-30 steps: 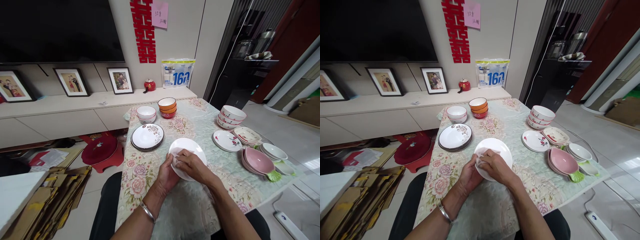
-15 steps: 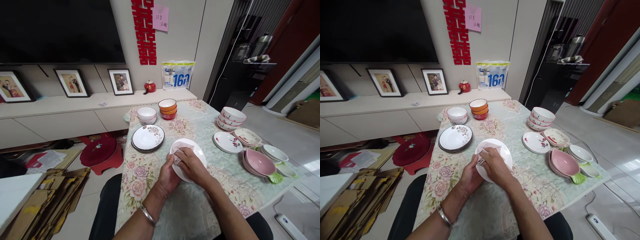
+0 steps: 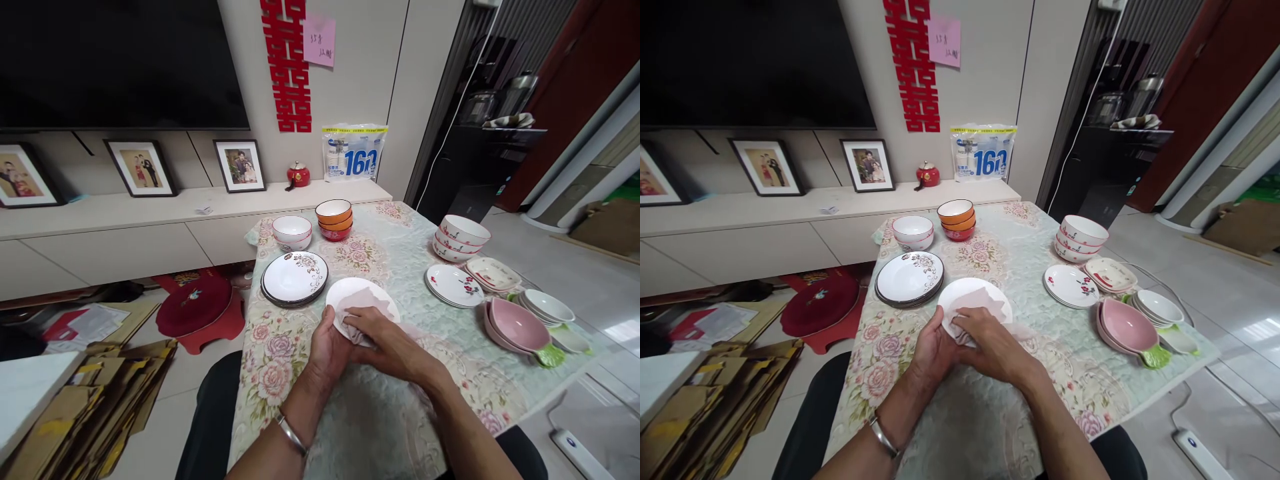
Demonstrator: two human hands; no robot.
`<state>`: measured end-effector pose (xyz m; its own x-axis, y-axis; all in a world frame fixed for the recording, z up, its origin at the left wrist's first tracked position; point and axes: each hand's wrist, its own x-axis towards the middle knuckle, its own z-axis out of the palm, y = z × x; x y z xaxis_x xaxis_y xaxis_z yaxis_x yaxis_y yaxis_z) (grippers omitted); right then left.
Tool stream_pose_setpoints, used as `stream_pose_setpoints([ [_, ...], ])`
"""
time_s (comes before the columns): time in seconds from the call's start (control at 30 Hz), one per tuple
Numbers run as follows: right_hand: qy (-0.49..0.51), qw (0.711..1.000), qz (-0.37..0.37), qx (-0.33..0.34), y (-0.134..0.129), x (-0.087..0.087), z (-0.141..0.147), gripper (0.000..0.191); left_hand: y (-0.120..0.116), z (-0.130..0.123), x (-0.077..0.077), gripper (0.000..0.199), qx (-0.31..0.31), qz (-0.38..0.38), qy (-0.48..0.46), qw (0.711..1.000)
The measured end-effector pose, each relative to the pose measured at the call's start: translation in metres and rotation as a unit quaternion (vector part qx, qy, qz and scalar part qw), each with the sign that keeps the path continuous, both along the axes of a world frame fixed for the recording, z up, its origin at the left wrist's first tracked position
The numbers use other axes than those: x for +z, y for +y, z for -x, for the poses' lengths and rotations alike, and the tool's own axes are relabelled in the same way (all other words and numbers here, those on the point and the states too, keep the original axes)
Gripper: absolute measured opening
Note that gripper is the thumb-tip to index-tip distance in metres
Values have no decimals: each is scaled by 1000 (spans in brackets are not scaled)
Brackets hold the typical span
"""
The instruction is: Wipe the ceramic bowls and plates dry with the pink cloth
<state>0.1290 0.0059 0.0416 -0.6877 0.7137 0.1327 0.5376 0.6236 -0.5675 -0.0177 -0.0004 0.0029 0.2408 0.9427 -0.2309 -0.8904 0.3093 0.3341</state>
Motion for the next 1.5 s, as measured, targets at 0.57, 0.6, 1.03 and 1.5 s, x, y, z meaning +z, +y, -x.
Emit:
stream_pose_setpoints([
  [0.57,88,975,-162,-125,6,7,-22,29,1,8,5,41,20,-15,24,999],
  [0.6,121,969,-160,-145,7,8,-24,26,2,8,3,41,19,-9,35,999],
  [1.03,523,741,303,-293,20,14,-55,59,-3,4,1,52,23,-104,119,987],
  [1.5,205,874,-33,-439,39,-11,-64,44,-11,2,0,60,-21,-43,125,991],
])
